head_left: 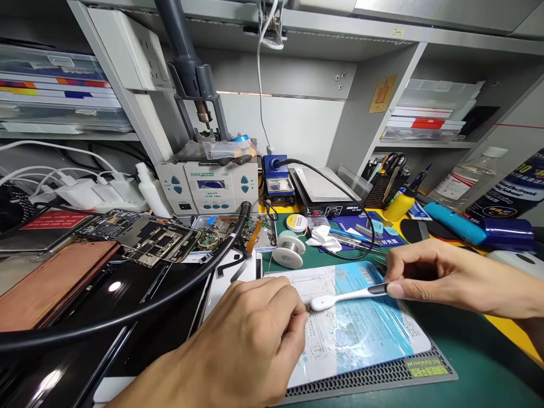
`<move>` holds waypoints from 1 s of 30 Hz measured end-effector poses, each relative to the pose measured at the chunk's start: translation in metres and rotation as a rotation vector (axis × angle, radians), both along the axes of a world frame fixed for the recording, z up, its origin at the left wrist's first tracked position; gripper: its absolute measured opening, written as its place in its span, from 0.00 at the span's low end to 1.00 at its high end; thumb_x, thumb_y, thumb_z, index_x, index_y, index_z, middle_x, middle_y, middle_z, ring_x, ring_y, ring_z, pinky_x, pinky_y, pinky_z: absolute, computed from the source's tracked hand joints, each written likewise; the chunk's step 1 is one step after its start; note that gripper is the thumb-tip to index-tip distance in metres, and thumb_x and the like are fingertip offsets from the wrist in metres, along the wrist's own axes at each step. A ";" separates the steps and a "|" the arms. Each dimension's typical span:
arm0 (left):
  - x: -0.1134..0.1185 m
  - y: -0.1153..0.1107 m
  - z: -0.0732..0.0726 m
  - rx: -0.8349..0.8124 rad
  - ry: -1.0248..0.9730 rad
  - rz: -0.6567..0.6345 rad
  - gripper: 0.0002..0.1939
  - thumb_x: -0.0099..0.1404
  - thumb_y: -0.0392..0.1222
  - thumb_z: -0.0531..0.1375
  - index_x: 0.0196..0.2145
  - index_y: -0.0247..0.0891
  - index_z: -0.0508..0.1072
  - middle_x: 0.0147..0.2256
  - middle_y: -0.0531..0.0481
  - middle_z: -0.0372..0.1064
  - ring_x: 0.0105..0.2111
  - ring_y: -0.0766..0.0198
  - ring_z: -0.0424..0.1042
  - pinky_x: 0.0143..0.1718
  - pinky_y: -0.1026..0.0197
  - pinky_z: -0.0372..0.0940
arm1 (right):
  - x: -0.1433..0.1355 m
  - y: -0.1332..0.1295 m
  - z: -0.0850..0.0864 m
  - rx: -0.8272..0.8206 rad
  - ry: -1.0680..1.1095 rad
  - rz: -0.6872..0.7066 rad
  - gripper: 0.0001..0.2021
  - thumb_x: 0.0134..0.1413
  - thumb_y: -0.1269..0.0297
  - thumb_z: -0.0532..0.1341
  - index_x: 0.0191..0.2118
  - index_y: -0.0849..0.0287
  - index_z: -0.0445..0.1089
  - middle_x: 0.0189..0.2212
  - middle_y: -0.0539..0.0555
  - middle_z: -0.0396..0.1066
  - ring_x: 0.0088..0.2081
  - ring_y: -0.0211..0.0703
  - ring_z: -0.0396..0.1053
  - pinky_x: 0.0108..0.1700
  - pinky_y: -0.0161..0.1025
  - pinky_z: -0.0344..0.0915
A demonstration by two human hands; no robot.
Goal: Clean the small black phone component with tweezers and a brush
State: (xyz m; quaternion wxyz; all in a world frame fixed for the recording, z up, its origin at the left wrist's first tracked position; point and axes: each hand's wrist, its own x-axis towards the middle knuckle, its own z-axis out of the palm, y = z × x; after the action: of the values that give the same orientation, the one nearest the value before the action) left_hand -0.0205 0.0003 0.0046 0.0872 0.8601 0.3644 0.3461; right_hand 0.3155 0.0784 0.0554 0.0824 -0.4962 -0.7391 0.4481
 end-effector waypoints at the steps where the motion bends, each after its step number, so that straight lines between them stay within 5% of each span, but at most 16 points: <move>1: 0.000 0.000 0.000 -0.004 0.000 -0.001 0.12 0.71 0.27 0.57 0.32 0.37 0.74 0.27 0.56 0.66 0.25 0.69 0.65 0.27 0.61 0.60 | 0.004 0.001 0.002 0.003 -0.012 -0.007 0.25 0.52 0.37 0.79 0.28 0.56 0.78 0.26 0.47 0.67 0.30 0.43 0.59 0.32 0.39 0.53; 16: 0.017 -0.006 -0.008 0.037 -0.120 0.217 0.10 0.65 0.28 0.56 0.28 0.39 0.69 0.23 0.59 0.61 0.20 0.70 0.62 0.23 0.62 0.58 | -0.009 -0.012 0.004 -0.014 0.043 -0.110 0.27 0.54 0.33 0.76 0.31 0.55 0.75 0.27 0.47 0.62 0.30 0.44 0.56 0.32 0.39 0.55; 25: 0.019 -0.002 -0.009 0.056 -0.099 0.231 0.11 0.66 0.29 0.55 0.28 0.39 0.68 0.23 0.58 0.60 0.20 0.70 0.63 0.22 0.62 0.58 | -0.012 -0.030 -0.010 -0.134 0.085 -0.082 0.20 0.59 0.42 0.76 0.36 0.51 0.72 0.23 0.41 0.57 0.21 0.35 0.49 0.19 0.32 0.48; 30: 0.017 -0.004 -0.006 0.037 -0.081 0.241 0.12 0.68 0.29 0.54 0.28 0.40 0.69 0.22 0.58 0.60 0.19 0.70 0.62 0.21 0.63 0.58 | -0.029 -0.036 -0.011 -0.113 0.059 -0.102 0.20 0.59 0.43 0.75 0.35 0.51 0.71 0.19 0.40 0.59 0.20 0.37 0.57 0.20 0.31 0.54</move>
State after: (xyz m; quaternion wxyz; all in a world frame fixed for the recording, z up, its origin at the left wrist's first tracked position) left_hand -0.0036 -0.0036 -0.0012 0.0438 0.7967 0.4550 0.3953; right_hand 0.2861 0.0420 0.0443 0.0986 -0.5238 -0.6835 0.4988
